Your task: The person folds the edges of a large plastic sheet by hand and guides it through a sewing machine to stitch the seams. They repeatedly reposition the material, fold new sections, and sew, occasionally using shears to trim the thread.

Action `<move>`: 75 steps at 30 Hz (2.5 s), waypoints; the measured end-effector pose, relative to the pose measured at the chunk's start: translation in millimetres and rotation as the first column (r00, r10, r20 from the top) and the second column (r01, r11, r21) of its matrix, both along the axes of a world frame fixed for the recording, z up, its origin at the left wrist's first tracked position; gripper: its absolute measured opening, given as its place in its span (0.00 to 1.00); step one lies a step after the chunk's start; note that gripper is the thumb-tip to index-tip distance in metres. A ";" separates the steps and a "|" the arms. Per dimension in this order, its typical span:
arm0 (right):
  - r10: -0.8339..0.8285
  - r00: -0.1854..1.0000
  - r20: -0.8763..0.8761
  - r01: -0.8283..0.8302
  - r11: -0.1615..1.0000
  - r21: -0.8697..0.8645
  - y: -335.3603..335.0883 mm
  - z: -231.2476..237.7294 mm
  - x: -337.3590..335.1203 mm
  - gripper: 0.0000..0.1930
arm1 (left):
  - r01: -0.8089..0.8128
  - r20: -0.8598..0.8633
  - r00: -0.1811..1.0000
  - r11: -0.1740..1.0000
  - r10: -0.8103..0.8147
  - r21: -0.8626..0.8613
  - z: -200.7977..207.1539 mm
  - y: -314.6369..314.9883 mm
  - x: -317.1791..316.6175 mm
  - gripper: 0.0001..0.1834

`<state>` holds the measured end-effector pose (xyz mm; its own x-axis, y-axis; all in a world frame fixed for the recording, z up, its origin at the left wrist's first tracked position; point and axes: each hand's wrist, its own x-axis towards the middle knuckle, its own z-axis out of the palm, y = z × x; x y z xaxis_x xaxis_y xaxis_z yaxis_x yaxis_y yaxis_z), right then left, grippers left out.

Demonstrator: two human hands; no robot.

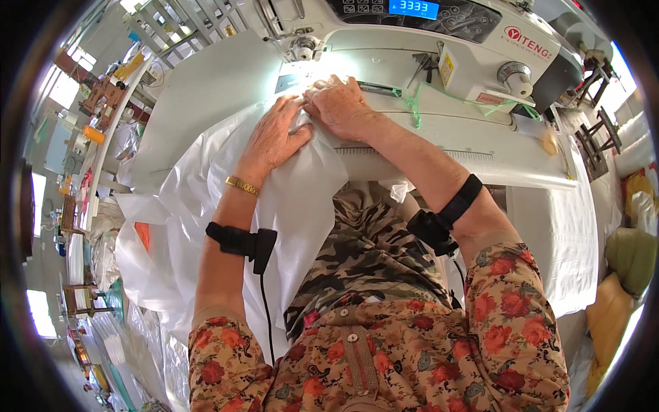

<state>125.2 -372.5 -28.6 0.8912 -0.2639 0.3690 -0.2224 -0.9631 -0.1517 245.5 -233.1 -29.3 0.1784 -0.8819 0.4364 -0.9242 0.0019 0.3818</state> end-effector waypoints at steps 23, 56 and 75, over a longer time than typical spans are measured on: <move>-0.074 0.996 0.042 0.076 0.995 -0.066 8.6 1.2 5.6 0.13 | -0.084 0.090 0.993 0.991 0.075 0.106 5.3 -12.4 2.9 0.20; -0.013 0.999 0.037 0.019 0.985 -0.173 2.4 0.8 2.6 0.10 | -0.071 0.128 0.989 0.995 0.079 -0.069 -9.2 -5.3 -10.5 0.15; -0.083 0.993 0.087 0.095 0.985 -0.143 -2.1 -7.9 9.6 0.15 | -0.086 0.118 0.990 0.987 0.070 0.137 4.9 -22.5 -0.3 0.17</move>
